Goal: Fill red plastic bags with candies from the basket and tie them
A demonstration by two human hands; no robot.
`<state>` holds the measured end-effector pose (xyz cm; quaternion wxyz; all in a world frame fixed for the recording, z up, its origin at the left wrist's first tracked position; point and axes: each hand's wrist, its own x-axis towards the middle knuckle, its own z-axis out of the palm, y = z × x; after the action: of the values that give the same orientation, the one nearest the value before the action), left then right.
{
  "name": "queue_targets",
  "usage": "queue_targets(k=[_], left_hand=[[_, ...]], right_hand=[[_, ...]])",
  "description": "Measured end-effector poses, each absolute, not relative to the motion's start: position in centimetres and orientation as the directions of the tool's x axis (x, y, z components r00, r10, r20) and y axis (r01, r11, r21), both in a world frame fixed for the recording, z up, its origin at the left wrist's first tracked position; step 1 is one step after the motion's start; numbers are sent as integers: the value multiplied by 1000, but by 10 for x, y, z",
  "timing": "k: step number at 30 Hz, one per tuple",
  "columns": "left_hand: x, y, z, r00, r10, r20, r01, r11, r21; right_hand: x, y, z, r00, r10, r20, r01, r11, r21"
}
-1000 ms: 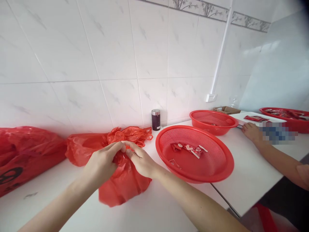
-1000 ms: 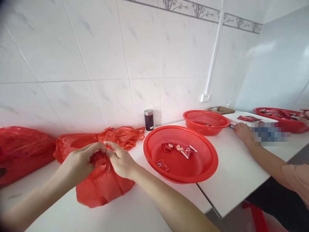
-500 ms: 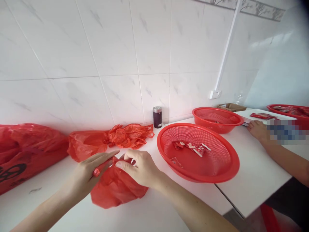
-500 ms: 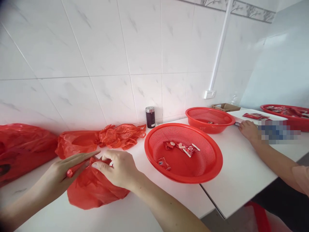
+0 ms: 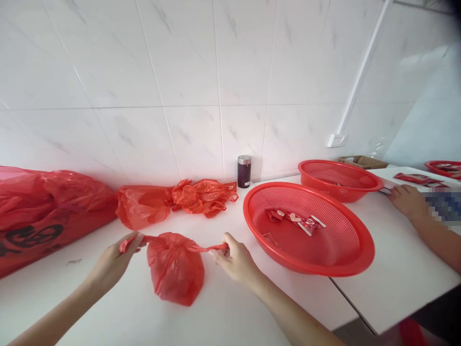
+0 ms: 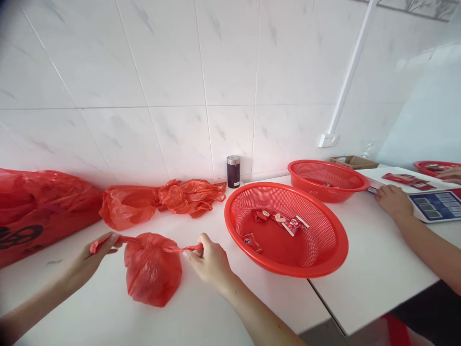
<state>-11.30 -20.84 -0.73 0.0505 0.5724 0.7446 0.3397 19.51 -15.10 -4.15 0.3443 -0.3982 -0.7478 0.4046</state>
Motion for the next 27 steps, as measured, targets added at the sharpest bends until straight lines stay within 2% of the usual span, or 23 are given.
queue_targets(k=[6, 10, 19, 23, 27], left_hand=[[-75, -164, -17, -219, 927, 306, 834, 15, 552], [-76, -145, -33, -167, 944, 286, 864, 0, 504], [-88, -139, -49, -163, 979, 125, 946, 119, 303], [-77, -137, -47, -151, 980, 131, 966, 118, 230], [-71, -136, -45, -153, 974, 164, 970, 117, 213]], right_hand=[[142, -159, -46, -442, 876, 193, 502, 420, -756], [129, -162, -52, -515, 832, 208, 518, 495, -698], [157, -163, -67, -566, 800, 197, 446, 498, -744], [158, -158, -75, -547, 818, 179, 470, 477, -743], [158, -154, -80, -499, 855, 140, 515, 423, -746]])
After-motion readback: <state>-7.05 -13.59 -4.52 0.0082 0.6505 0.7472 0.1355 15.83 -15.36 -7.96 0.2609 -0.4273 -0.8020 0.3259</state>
